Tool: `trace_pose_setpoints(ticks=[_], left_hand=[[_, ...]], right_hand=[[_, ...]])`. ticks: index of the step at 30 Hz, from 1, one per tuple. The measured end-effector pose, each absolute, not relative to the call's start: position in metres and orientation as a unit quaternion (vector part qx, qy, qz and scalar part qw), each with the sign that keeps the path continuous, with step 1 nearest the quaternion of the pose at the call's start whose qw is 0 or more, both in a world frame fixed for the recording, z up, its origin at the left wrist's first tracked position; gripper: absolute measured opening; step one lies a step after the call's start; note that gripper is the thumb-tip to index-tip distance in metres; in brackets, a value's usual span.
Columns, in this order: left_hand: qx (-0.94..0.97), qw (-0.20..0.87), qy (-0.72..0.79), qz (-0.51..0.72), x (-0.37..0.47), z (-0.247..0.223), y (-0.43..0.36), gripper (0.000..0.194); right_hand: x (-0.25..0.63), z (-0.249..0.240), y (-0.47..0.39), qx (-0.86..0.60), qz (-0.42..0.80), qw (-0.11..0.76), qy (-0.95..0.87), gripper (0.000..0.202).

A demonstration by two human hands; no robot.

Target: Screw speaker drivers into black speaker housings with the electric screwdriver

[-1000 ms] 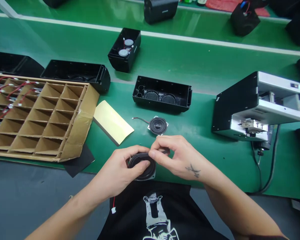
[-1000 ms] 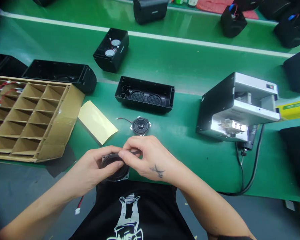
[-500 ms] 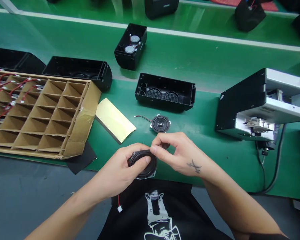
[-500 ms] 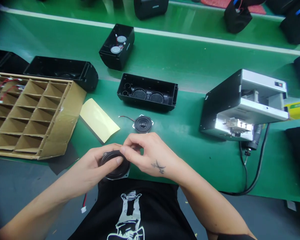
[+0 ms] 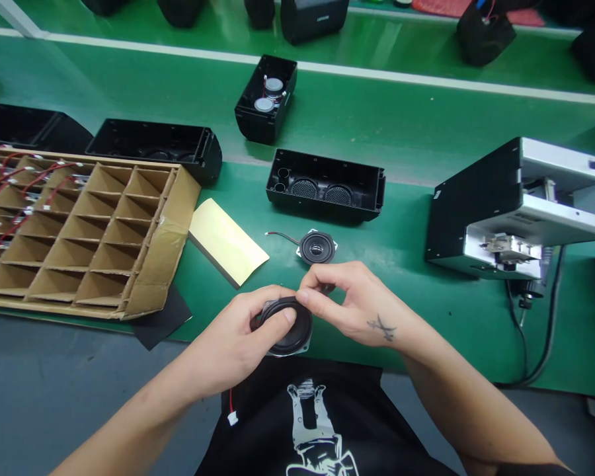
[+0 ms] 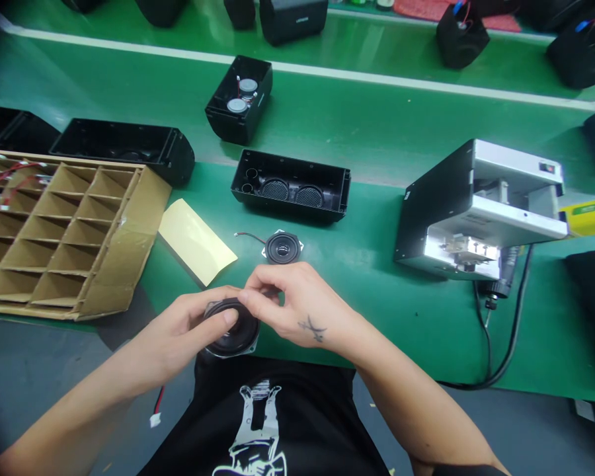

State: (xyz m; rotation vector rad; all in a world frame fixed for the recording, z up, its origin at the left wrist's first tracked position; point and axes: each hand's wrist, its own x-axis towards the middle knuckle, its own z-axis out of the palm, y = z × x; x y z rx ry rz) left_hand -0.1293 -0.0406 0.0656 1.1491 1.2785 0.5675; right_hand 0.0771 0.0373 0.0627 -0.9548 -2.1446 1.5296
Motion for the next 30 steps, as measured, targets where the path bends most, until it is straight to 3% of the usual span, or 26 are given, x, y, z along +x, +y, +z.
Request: trace_pose_setpoints(ticks=[8,16,30], left_hand=[[0.500,0.603,0.558,0.273,-0.129,0.060,-0.042,0.043],[0.502,0.566,0.577,0.309,-0.132,0.060,-0.041,0.042],[0.473,0.574,0.569,0.352,-0.127,0.050,-0.043,0.036]], right_hand=[[0.078,0.065,0.036,-0.339,0.514,0.169,-0.770,0.022],[0.093,0.080,0.040,-0.404,0.406,0.178,-0.800,0.022],[0.096,0.078,0.032,-0.425,0.441,0.198,-0.765,0.026]])
